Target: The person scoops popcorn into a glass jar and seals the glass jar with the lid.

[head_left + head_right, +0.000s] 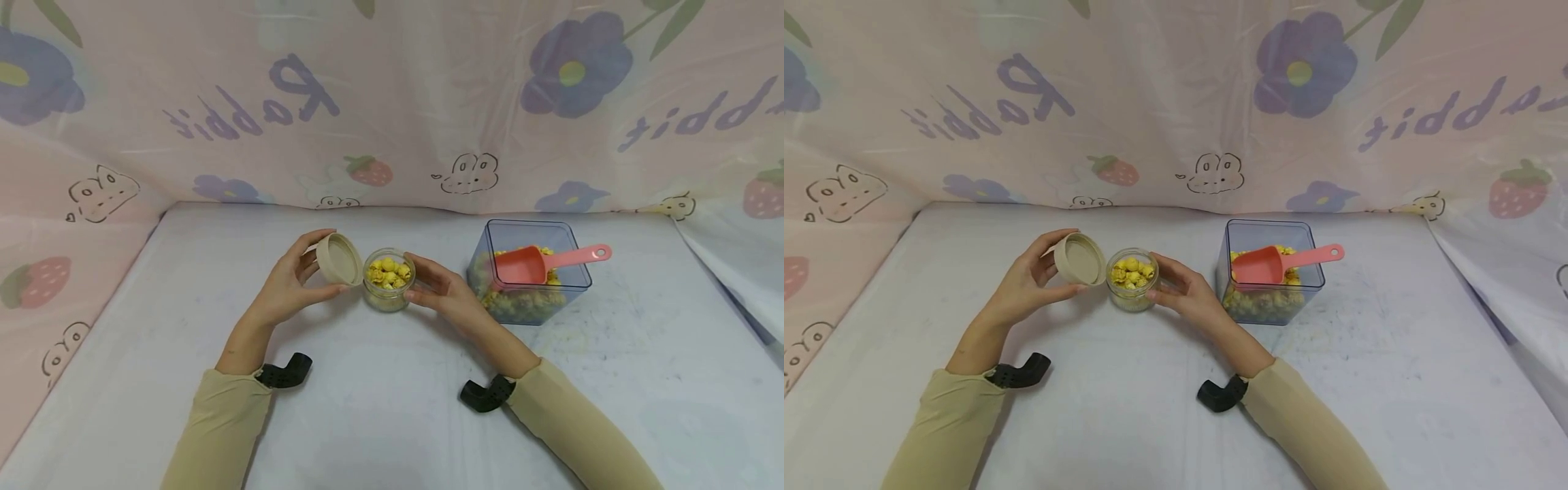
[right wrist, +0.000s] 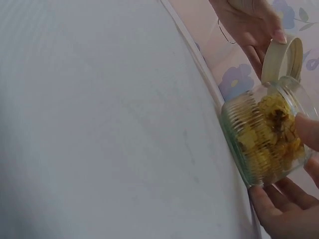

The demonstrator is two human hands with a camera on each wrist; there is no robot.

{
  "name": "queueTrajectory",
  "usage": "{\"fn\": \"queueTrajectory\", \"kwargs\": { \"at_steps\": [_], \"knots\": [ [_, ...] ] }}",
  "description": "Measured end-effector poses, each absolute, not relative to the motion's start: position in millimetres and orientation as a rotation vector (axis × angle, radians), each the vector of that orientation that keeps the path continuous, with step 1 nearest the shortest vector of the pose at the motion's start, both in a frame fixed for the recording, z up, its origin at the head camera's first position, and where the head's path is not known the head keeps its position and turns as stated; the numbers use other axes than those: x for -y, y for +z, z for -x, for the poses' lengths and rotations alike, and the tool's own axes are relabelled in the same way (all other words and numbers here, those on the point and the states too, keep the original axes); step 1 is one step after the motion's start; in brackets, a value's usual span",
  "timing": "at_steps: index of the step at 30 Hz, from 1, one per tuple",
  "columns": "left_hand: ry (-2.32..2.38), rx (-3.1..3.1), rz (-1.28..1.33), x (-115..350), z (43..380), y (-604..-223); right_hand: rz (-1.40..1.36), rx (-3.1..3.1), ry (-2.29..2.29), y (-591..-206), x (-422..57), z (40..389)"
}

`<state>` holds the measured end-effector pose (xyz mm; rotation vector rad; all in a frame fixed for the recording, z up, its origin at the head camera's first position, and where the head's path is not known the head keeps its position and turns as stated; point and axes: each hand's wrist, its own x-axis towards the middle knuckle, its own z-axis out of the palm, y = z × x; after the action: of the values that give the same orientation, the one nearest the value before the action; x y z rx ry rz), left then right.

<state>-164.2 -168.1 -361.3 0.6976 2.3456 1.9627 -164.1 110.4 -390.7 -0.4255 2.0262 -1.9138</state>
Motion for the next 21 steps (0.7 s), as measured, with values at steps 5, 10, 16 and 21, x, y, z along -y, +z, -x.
{"fn": "queueTrajectory", "kwargs": {
  "at_steps": [5,10,16,21],
  "knots": [
    [2.042,-2.216,-0.754,164.2,165.6,-364.1,0.420,-2.020,-1.918,-391.4,-110.2,164.5],
    [2.088,-2.134,-0.743,159.6,166.1,-365.1,0.418,-2.020,-1.918,-391.7,-110.3,164.6],
    [2.086,-2.124,-0.672,155.7,165.9,-364.7,0.415,-2.021,-1.920,-391.1,-109.6,164.2],
    [2.067,-2.152,-0.647,151.2,166.6,-363.8,0.409,-2.030,-1.911,-389.6,-109.1,163.7]
  ]
}}
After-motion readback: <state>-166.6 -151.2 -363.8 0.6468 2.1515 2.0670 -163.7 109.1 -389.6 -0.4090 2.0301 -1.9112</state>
